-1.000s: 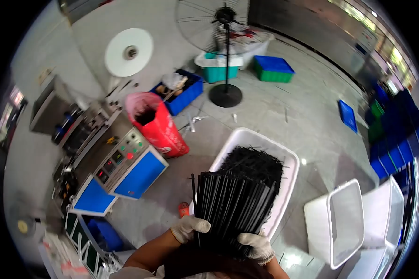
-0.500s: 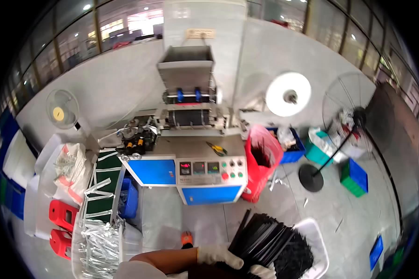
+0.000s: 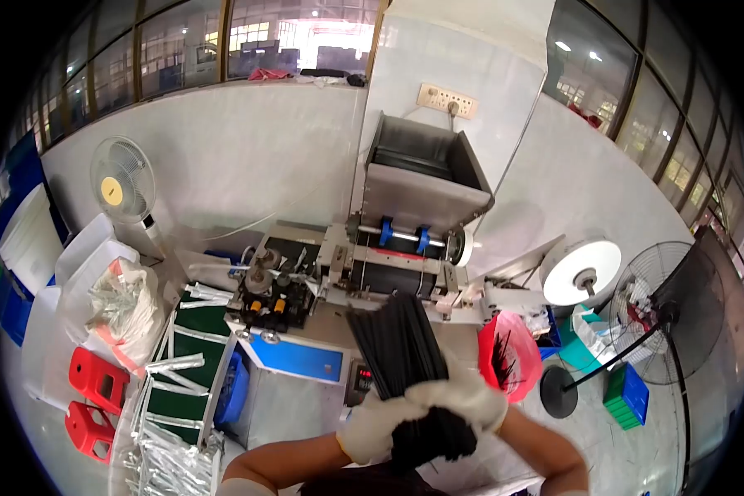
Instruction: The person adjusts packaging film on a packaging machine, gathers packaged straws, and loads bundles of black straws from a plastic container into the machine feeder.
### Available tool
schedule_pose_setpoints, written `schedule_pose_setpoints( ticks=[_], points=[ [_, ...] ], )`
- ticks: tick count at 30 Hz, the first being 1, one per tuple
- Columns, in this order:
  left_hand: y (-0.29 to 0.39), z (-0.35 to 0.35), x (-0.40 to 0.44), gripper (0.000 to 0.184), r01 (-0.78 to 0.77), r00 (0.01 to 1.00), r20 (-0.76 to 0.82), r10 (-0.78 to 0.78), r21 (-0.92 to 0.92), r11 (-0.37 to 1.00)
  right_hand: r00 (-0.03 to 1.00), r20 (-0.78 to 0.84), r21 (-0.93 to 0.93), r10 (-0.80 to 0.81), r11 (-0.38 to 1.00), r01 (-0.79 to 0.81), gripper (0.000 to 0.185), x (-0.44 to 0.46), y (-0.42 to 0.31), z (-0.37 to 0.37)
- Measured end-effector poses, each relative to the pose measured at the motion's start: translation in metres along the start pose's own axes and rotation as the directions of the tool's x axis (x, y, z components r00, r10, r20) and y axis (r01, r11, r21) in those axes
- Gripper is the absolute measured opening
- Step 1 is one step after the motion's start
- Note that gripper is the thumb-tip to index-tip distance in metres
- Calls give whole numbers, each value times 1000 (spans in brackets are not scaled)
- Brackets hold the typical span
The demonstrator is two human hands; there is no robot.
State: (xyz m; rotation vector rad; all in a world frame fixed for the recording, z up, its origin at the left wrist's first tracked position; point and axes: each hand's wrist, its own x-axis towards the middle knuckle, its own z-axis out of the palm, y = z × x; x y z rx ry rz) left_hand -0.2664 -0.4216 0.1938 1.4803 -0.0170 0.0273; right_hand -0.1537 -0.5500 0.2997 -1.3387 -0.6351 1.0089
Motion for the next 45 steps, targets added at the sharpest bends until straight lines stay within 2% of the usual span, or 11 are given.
schedule_pose_setpoints(
  ticks=[6, 14, 16, 20, 22, 26, 27, 34, 40, 42, 45],
  points=[
    [108, -58, 131, 54, -599, 497, 39, 867, 738, 311, 957, 264, -435, -122, 870, 231, 76, 135, -149, -76],
    [185, -98, 324, 54, -140, 427, -133, 894, 967, 211, 952, 300, -367, -57, 915, 170, 40, 286, -286, -172],
    [228, -62, 369, 67, -517, 442, -897, -10, -263, 814, 936, 332, -265, -119, 940, 214, 40, 324, -278, -210],
    [171, -94, 431, 59, 42, 651, -725, 224, 330, 943, 878, 478, -65, -35, 995, 74, 50, 367, -232, -272],
    [170, -95, 424, 51, 206, 866, -262, 427, 963, 174, 905, 417, -262, 83, 964, 32, 48, 393, -215, -304],
    [157, -103, 433, 58, 182, 959, -216, 184, 965, 189, 912, 324, -515, 250, 856, -52, 43, 404, -202, -305],
    [178, -104, 425, 57, 233, 972, -234, -28, 933, 276, 804, 575, -742, 152, 512, 434, 47, 412, -203, -312],
    [221, -136, 402, 47, 674, 738, -338, -584, 316, 667, 891, 307, -852, 334, 513, 101, 76, 404, -208, -269],
    [221, -170, 380, 49, 572, 813, -272, -515, 541, 617, 891, 266, -880, 368, 469, 69, 111, 406, -199, -266],
    [232, -178, 363, 51, 269, 951, -166, -260, 862, 430, 910, 299, -758, 286, 650, 45, 111, 403, -192, -268],
    [209, -186, 320, 41, -183, 787, -87, 611, 913, 365, 938, 258, -965, 232, 103, 240, 118, 375, -196, -248]
  ],
)
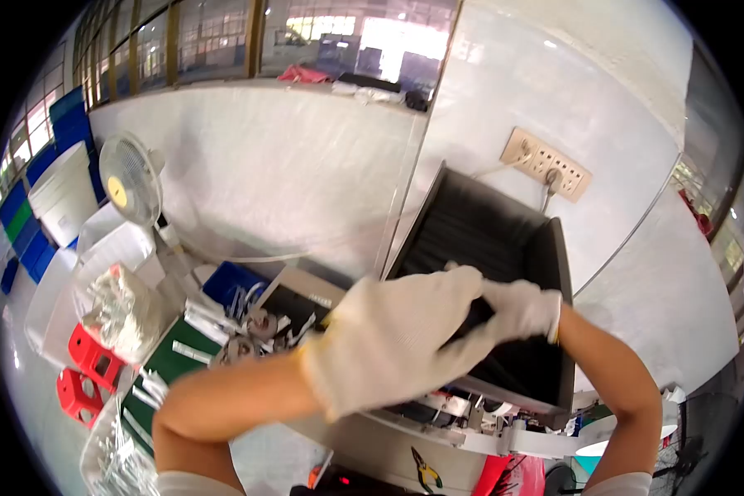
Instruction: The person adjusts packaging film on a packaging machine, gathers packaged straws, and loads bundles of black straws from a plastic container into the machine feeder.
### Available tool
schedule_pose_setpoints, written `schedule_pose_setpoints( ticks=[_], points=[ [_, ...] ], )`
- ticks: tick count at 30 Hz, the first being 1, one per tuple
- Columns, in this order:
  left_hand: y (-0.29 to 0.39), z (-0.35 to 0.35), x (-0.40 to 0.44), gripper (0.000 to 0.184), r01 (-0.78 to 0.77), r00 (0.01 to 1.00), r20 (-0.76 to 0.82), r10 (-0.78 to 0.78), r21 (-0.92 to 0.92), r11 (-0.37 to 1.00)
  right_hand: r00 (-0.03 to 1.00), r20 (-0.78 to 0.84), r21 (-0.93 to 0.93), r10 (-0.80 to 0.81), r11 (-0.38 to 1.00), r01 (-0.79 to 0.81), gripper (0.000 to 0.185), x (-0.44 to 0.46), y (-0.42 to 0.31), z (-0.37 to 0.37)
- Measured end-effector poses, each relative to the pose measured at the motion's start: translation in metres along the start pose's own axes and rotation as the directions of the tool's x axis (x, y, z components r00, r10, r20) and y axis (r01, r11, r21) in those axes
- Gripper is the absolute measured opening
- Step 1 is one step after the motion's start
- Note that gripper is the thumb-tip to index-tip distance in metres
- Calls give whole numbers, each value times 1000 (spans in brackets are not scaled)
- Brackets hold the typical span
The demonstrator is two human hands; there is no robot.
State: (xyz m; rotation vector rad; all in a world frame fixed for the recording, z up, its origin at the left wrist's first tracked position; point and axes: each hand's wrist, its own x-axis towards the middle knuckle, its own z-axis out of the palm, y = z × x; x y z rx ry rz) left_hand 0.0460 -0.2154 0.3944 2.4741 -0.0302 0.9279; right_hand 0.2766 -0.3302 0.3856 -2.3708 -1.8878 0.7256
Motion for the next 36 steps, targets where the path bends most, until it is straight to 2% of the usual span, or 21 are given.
schedule_pose_setpoints(
  ticks=[1, 2, 4, 6, 7, 9, 10, 12, 13, 15, 19, 21, 23, 25, 26, 28, 29, 31, 32, 34, 36],
  points=[
    [-1, -7, -6, 41, -132, 972, -195, 132, 14, 991, 998, 29, -54, 54, 997, -52, 125, -11, -21, -2],
    [-9, -8, -13, 43, -206, 932, -287, 221, 82, 975, 1000, 19, -70, 5, 998, -4, 121, -14, -23, 6],
    [-32, 6, -24, 45, -296, 848, -411, 335, 158, 942, 999, 4, -154, 41, 987, -40, 115, -21, -45, 6],
    [-53, 15, -33, 27, -337, 881, -349, 320, 13, 941, 989, 59, -234, 132, 965, -115, 110, -14, -60, 2],
    [-62, 20, -35, 21, -418, 839, -361, 407, 51, 907, 982, 81, -215, 170, 965, -150, 110, -10, -66, -1],
    [-61, 22, -34, 13, -364, 881, -332, 336, -25, 931, 998, -39, -303, 54, 951, -63, 110, 3, -51, 12],
    [-70, 35, -30, 14, -456, 809, -453, 374, -83, 886, 996, -41, -298, 73, 951, -82, 110, 11, -42, 14],
    [-71, 31, -35, 13, -442, 823, -439, 361, -95, 892, 979, -200, -447, 27, 887, -116, 111, 25, -23, 16],
    [-68, 27, -38, 12, -421, 839, -417, 350, -87, 903, 973, -227, -461, 36, 876, -140, 111, 34, -11, 15],
    [-68, 23, -34, 13, -439, 843, -384, 376, -91, 894, 977, -196, -440, 80, 884, -161, 112, 49, 0, -5],
    [-68, 30, -33, 13, -434, 849, -381, 366, -110, 894, 982, -147, -519, 120, 835, -180, 117, 78, 22, -51],
    [-65, 38, -32, 13, -433, 801, -521, 295, -165, 886, 965, -240, -536, 104, 815, -221, 119, 85, 42, -60],
    [-64, 35, -32, 12, -412, 826, -474, 303, -143, 900, 963, -229, -381, 139, 898, -220, 117, 91, 55, -73],
    [-68, 38, -33, 12, -456, 798, -506, 328, -152, 877, 937, -233, -353, 260, 875, -331, 110, 100, 57, -79],
    [-69, 40, -32, 12, -455, 799, -502, 330, -148, 878, 938, -234, -350, 256, 878, -327, 110, 102, 60, -75],
    [-69, 41, -34, 11, -478, 776, -527, 346, -134, 868, 889, -431, -279, 154, 914, -294, 102, 104, 67, -55],
    [-68, 40, -33, 11, -477, 779, -522, 348, -133, 869, 889, -433, -274, 153, 917, -291, 102, 105, 71, -45],
    [-66, 37, -30, 10, -460, 789, -521, 326, -147, 876, 866, -500, -276, 30, 942, -192, 99, 105, 82, -26],
    [-64, 31, -29, 11, -451, 821, -455, 345, -147, 880, 884, -467, -383, -29, 908, -173, 100, 103, 77, -19],
    [-66, 31, -38, 7, -447, 823, -457, 338, -155, 881, 937, -337, -314, 90, 928, -202, 101, 91, 65, -5],
    [-77, 41, -34, 13, -472, 830, -419, 368, -177, 864, 958, -251, -244, 139, 948, -202, 99, 79, 51, 3]
  ],
)
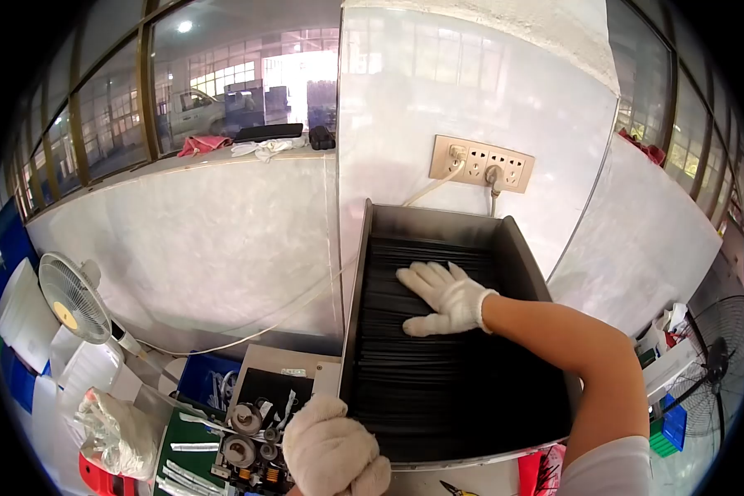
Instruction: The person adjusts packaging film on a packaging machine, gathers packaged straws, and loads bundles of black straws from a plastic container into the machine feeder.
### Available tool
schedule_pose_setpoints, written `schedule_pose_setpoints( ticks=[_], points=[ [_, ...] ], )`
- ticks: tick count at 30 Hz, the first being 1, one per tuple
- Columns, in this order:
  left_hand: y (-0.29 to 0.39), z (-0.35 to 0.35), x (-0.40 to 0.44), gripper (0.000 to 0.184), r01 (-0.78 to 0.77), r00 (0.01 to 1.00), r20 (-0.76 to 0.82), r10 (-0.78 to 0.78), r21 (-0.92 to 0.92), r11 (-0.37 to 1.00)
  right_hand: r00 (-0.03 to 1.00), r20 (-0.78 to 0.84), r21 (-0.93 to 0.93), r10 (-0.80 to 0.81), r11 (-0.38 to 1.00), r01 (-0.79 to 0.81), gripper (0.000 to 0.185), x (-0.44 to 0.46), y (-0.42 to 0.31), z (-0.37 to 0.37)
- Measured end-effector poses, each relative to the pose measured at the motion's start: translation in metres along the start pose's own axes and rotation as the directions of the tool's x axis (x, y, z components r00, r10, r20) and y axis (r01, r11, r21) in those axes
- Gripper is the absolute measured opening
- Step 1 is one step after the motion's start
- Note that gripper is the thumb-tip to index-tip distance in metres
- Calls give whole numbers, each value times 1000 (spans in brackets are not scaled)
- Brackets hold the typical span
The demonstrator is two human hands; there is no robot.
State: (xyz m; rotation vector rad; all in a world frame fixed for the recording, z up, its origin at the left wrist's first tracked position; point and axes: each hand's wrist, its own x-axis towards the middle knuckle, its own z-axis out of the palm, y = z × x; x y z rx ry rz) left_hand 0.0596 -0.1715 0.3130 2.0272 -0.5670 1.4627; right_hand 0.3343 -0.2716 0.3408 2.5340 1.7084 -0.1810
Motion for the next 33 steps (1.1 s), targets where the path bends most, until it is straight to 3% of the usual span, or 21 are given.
schedule_pose_setpoints(
  ticks=[3, 4, 7, 9, 12, 13, 15, 16, 17, 18, 19, 21, 24, 26, 27, 28, 29, 31, 32, 33],
  points=[
    [0, 2, 1, 16, -9, 999, -33, 9, -3, 1000, 999, 22, 49, -41, 998, 40, 96, -23, -17, 7],
    [-1, 10, -5, 12, 2, 986, -168, 4, 36, 999, 998, 29, 69, -49, 996, 47, 96, -33, -25, 7],
    [4, 2, -2, 7, 17, 995, -96, -12, 49, 999, 990, -4, 157, -142, 977, 141, 95, -64, -40, 7],
    [3, 10, 0, 7, 4, 988, -156, 1, 37, 999, 977, -40, 227, -208, 950, 212, 93, -81, -50, 13],
    [8, 11, 1, 8, -13, 971, -237, 27, 62, 998, 981, 35, 283, -190, 943, 172, 96, -107, -67, 12],
    [10, 10, 1, 8, -14, 970, -242, 29, 64, 998, 981, 46, 229, -187, 958, 172, 90, -118, -75, 10],
    [12, 10, 1, 8, 16, 967, -253, 8, 93, 996, 972, 116, 353, -204, 923, 152, 84, -133, -86, -4],
    [13, 10, 1, 11, -8, 966, -257, 41, 126, 992, 954, 38, 332, -296, 905, 267, 77, -133, -73, 9],
    [15, 4, 0, 11, 14, 986, -164, 15, 169, 985, 968, 40, 433, -248, 877, 207, 69, -135, -73, 10],
    [12, 15, 3, 9, -39, 944, -319, 81, 136, 990, 979, 42, 529, -199, 836, 147, 61, -139, -73, 11],
    [19, 1, 3, 7, 60, 991, -130, -40, 160, 985, 980, -3, 544, -198, 822, 168, 59, -134, -64, 22],
    [26, 2, 2, 12, 113, 985, -150, -80, 225, 968, 959, 282, 450, 39, 877, -168, 54, -144, -112, -32],
    [45, 5, -6, 13, 237, 939, -292, -179, 176, 955, 993, -121, 599, 3, 797, 71, 55, -163, -112, -34],
    [75, 6, -28, 35, 316, 882, -420, -214, 192, 929, 932, -346, 660, -108, 678, 323, 56, -180, -120, -34],
    [92, 10, -46, 49, 335, 868, -455, -199, 240, 911, 891, -447, 605, -72, 709, 361, 54, -194, -129, -29],
    [101, 15, -80, 61, 370, 894, -366, -259, 276, 887, 840, -542, 553, -29, 740, 382, 51, -211, -135, -24],
    [113, 23, -119, 62, 400, 901, -311, -303, 324, 857, 774, -633, 500, 11, 769, 398, 49, -230, -142, -18],
    [155, 30, -193, 60, 588, 805, -171, -568, 357, 725, 604, -792, 400, 86, 821, 407, 46, -268, -145, 3],
    [177, 28, -230, 59, 734, 607, 49, -793, 347, 583, 686, -724, 362, -67, 810, 462, 44, -291, -136, 19],
    [205, 30, -265, 56, 844, 398, 126, -909, 338, 416, 740, -636, 326, -221, 792, 517, 42, -308, -125, 35]
  ],
)
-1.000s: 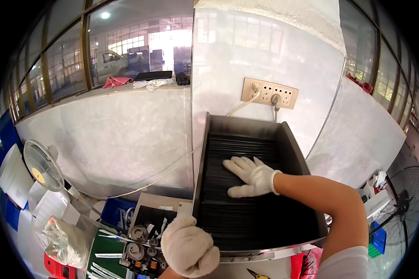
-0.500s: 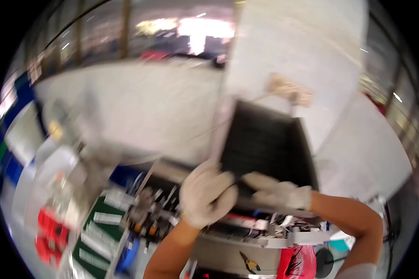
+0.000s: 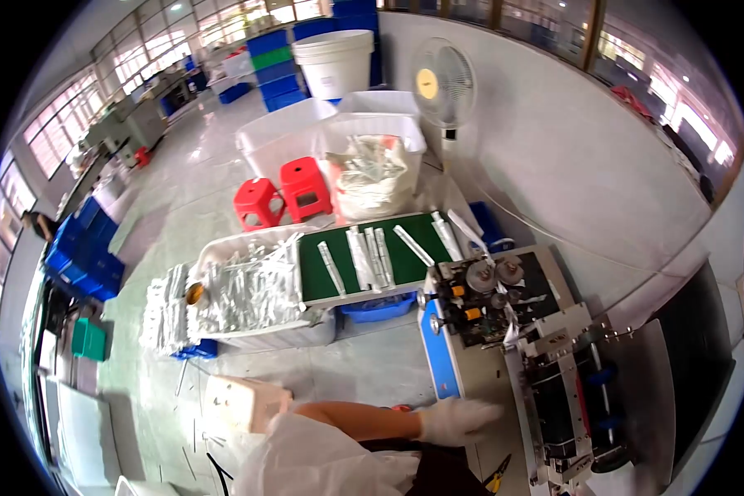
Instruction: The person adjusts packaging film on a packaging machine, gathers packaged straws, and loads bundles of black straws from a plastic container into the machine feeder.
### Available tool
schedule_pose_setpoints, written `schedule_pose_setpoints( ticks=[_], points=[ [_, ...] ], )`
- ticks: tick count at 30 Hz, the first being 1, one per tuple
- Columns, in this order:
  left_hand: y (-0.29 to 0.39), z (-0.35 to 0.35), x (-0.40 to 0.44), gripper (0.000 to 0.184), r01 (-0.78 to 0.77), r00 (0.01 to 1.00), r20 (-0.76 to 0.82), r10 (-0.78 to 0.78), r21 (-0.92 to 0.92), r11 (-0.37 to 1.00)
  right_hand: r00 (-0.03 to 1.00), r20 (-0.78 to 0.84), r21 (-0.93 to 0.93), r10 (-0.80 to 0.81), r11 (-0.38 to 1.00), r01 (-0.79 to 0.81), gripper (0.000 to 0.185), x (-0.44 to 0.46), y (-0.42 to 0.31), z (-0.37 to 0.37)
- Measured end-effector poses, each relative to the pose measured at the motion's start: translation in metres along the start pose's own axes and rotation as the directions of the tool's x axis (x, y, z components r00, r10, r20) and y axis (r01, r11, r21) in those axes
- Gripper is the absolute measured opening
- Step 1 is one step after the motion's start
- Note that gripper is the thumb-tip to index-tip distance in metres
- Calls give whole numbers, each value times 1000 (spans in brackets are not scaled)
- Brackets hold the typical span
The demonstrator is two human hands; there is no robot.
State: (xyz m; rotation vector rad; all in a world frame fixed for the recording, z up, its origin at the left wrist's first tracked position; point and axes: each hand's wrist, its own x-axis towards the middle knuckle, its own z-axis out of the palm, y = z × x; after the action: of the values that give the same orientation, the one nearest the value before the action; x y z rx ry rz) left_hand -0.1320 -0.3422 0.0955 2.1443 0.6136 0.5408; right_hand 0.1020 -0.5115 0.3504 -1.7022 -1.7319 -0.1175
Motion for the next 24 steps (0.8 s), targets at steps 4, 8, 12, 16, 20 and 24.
schedule_pose_setpoints(
  ticks=[4, 8, 12, 16, 20, 24],
  points=[
    [-43, 31, -104, 32, 234, 896, 361, -258, 110, 966, 944, 291, 458, -156, 889, 6, 43, -36, 21, 56],
    [-1, 8, -120, 26, 541, 809, 232, -541, 68, 838, 730, 638, 548, 246, 521, -655, 36, -67, 18, 130],
    [-12, 9, -126, 26, 364, 844, 285, -454, 317, 876, 663, 725, 582, 184, 350, -734, 39, -94, -11, 186],
    [-29, -6, -130, 29, 320, 849, 335, -410, 292, 901, 426, 866, 418, 261, 89, -904, 42, -144, -28, 229],
    [-77, -21, -156, 37, 318, 895, 256, -364, 204, 926, 345, 898, 312, 272, 159, -937, 43, -137, -62, 278],
    [-138, -79, -219, 42, 583, 811, 107, -575, -71, 809, 300, 919, 230, 255, 270, -935, 45, -119, -115, 348]
  ],
)
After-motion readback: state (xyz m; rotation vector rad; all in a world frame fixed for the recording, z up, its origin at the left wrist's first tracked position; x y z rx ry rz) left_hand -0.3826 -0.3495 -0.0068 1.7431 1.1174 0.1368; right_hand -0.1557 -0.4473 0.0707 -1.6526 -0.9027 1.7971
